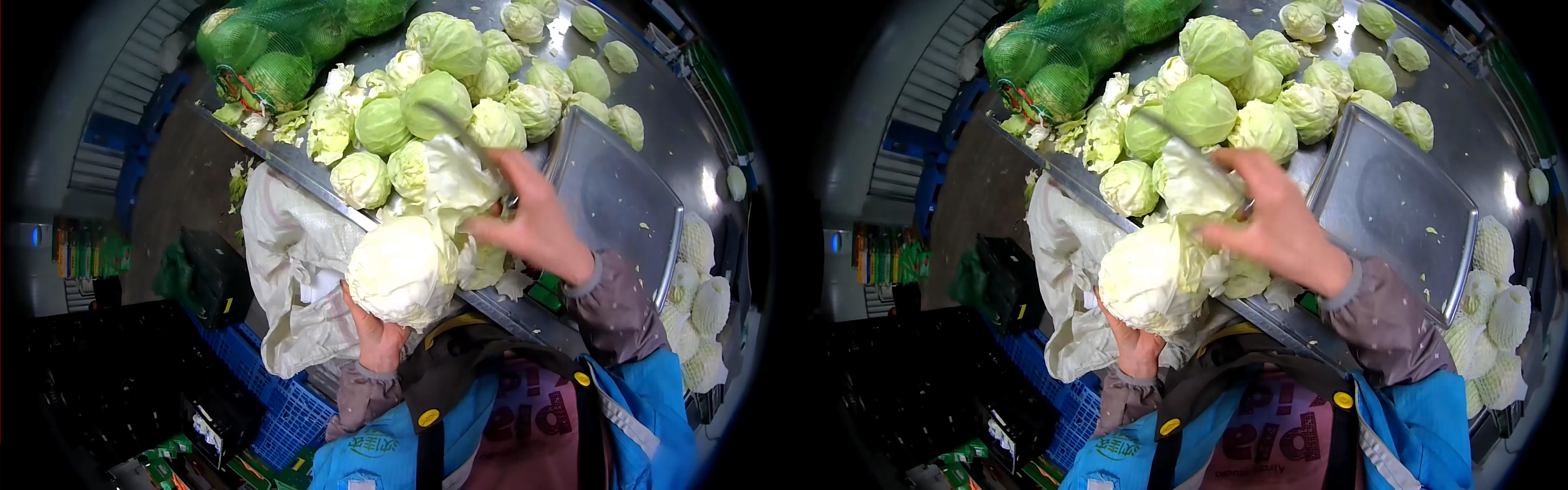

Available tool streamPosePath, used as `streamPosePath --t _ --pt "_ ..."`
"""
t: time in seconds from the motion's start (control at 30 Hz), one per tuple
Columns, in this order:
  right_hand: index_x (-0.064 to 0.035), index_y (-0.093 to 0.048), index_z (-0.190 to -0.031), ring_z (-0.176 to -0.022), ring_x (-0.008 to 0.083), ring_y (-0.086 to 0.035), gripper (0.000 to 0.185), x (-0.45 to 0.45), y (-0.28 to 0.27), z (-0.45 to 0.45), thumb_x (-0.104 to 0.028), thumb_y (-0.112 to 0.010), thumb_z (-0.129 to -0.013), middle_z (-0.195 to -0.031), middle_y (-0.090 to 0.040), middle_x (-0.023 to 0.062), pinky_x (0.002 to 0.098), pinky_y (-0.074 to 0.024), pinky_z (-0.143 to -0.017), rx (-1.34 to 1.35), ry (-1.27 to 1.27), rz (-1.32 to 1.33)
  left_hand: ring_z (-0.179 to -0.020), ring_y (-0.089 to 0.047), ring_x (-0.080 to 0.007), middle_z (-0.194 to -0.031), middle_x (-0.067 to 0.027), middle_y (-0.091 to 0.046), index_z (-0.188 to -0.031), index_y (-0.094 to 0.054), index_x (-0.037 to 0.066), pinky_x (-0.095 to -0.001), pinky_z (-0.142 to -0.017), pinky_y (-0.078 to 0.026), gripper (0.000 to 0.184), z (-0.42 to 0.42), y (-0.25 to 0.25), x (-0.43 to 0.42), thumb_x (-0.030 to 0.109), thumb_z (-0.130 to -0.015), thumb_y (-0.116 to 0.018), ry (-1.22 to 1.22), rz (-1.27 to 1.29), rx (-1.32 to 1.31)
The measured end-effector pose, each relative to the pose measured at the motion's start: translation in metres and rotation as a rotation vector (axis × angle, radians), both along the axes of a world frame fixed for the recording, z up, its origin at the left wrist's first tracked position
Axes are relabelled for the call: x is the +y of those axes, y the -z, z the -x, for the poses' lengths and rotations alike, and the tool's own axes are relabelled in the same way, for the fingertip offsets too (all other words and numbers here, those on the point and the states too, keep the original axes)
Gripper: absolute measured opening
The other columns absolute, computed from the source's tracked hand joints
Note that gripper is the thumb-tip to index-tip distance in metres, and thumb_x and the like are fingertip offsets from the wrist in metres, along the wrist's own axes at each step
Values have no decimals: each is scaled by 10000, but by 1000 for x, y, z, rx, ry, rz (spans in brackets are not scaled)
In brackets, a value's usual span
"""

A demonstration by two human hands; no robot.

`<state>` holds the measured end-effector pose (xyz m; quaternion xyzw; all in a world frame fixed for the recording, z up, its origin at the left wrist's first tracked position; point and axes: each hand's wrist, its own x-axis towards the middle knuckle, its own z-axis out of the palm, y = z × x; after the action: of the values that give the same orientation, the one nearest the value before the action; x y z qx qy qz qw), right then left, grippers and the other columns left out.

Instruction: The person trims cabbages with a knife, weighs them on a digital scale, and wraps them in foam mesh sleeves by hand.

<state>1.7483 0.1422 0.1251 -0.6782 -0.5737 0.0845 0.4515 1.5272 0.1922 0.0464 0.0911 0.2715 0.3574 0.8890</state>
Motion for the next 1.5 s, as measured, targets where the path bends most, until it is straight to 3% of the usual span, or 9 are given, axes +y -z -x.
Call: streamPosePath --t 0.1,0.23,0.57,0.77,0.87,0.97,1.17,1.4,1.5 --pt "-24 -464 -1141 -937 255 -540 675 -9 -1 26 -252 -740 -570 -1068 -470 148 312 -471 -714 54 -237 128 -1211 -369 -312 -1343 -101 -357 -1331 -309 120 -478 -992 -326 698 -4 -2 0 593 -824 -392 -47 -37 56" --pt "0 -462 -1125 -829 323 -576 669 -10 1 39 -273 -730 -576 -1064 -481 163 352 -495 -641 -86 -216 178 -1201 -385 -292 -1333 -97 -371 -1326 -312 115 -465 -986 -335 670 -6 0 0 566 -838 -396 -87 -55 77" --pt "61 -453 -1121 -805 317 -599 618 -12 6 57 -141 -646 -569 -1127 -484 217 338 -503 -637 -209 -144 268 -1190 -395 -269 -1321 -88 -385 -1313 -320 94 -439 -995 -333 638 -5 3 -3 504 -843 -457 -158 -126 142" --pt "-36 -568 -969 -682 265 -618 317 -1 20 44 42 -519 -666 -939 -577 127 333 -504 -584 -137 -76 -67 -1214 -366 -288 -1341 -89 -364 -1332 -307 128 -466 -1008 -306 678 -3 -2 -3 540 -818 -472 -125 -126 104" --pt "-30 -583 -949 -780 263 -606 374 8 21 12 69 -508 -597 -931 -579 150 334 -495 -630 13 -167 19 -1218 -359 -305 -1353 -92 -348 -1339 -296 140 -482 -1008 -301 690 -1 -3 -2 568 -816 -435 -92 -57 14" --pt "-22 -594 -928 -821 256 -603 336 17 17 -17 57 -473 -625 -927 -582 164 339 -488 -673 164 10 238 -1215 -363 -321 -1360 -96 -336 -1343 -291 142 -489 -1003 -305 705 2 -1 -1 606 -819 -370 -54 1 -68" --pt "-23 -571 -1000 -881 285 -582 337 8 -6 15 -99 -604 -673 -954 -573 184 335 -467 -771 -212 -56 37 -1226 -343 -334 -1362 -104 -331 -1342 -295 141 -495 -1010 -289 704 3 6 2 615 -821 -321 -97 38 -43" --pt "5 -515 -1055 -668 193 -559 411 12 8 14 -154 -639 -697 -785 -571 138 286 -438 -623 378 -261 246 -1245 -313 -308 -1375 -122 -296 -1358 -234 112 -450 -1029 -271 668 7 22 2 549 -859 -308 -55 -42 -104" --pt "10 -525 -1054 -719 179 -542 392 18 7 -6 -135 -616 -701 -822 -554 133 296 -433 -654 303 46 445 -1257 -291 -279 -1381 -115 -281 -1365 -200 109 -415 -1039 -257 615 14 56 4 475 -886 -320 -25 -128 -135"
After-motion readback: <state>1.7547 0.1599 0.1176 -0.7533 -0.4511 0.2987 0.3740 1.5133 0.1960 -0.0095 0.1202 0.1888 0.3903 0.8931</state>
